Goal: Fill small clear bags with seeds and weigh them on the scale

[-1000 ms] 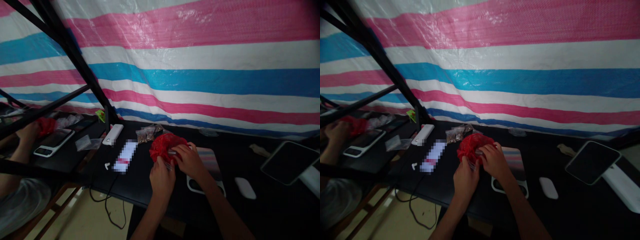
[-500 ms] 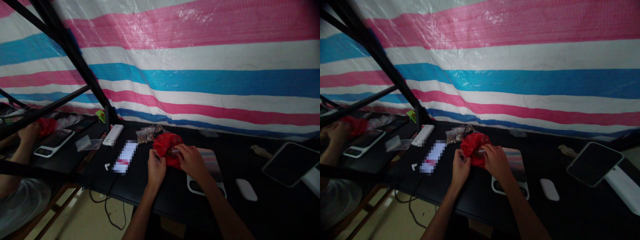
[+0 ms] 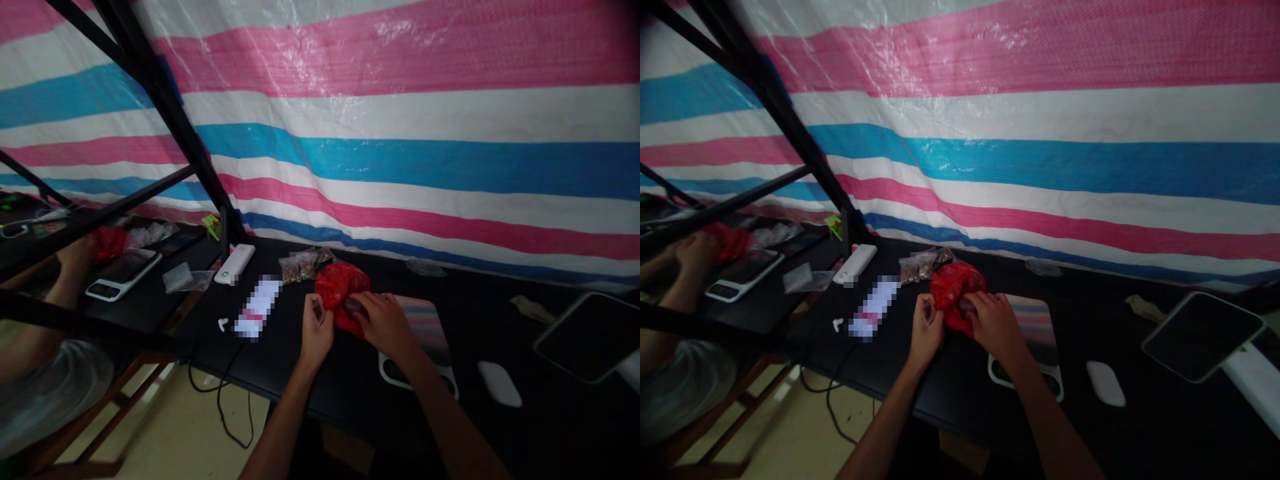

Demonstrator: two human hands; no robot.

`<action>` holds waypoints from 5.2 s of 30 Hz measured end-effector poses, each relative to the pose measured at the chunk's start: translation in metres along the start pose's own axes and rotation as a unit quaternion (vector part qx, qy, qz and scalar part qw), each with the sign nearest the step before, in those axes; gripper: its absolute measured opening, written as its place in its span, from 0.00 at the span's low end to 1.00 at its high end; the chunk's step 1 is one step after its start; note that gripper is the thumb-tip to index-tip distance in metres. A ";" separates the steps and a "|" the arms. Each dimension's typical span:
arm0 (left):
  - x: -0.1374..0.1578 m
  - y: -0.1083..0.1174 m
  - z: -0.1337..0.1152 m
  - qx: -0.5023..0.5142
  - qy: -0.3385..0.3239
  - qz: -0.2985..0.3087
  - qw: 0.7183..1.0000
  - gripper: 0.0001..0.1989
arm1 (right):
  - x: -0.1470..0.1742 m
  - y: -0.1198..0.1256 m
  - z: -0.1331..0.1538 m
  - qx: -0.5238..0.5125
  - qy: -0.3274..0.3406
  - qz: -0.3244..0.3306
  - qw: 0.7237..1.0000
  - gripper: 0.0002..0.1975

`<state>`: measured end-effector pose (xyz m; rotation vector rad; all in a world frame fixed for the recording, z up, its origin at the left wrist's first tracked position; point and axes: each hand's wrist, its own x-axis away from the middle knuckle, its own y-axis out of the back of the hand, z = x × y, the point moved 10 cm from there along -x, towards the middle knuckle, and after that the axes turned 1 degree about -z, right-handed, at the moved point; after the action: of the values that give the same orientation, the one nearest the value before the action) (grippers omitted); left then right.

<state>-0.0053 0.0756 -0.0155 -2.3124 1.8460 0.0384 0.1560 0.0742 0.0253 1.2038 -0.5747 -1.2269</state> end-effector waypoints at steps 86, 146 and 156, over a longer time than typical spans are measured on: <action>0.004 -0.016 -0.017 -0.205 -0.141 0.042 0.968 0.16 | 0.010 0.041 0.057 -0.096 0.185 -0.164 0.964 0.27; -0.002 -0.018 -0.014 -0.056 -0.110 0.035 0.992 0.25 | 0.000 0.045 0.008 -0.029 0.012 -0.191 0.981 0.18; 0.005 -0.023 -0.016 -0.094 -0.118 0.078 0.986 0.18 | 0.009 0.045 0.059 -0.089 0.195 -0.180 0.960 0.24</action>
<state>0.0166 0.0734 0.0023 -2.1593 1.9661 0.5043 0.1259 0.0385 0.0832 1.3868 0.0514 -1.2633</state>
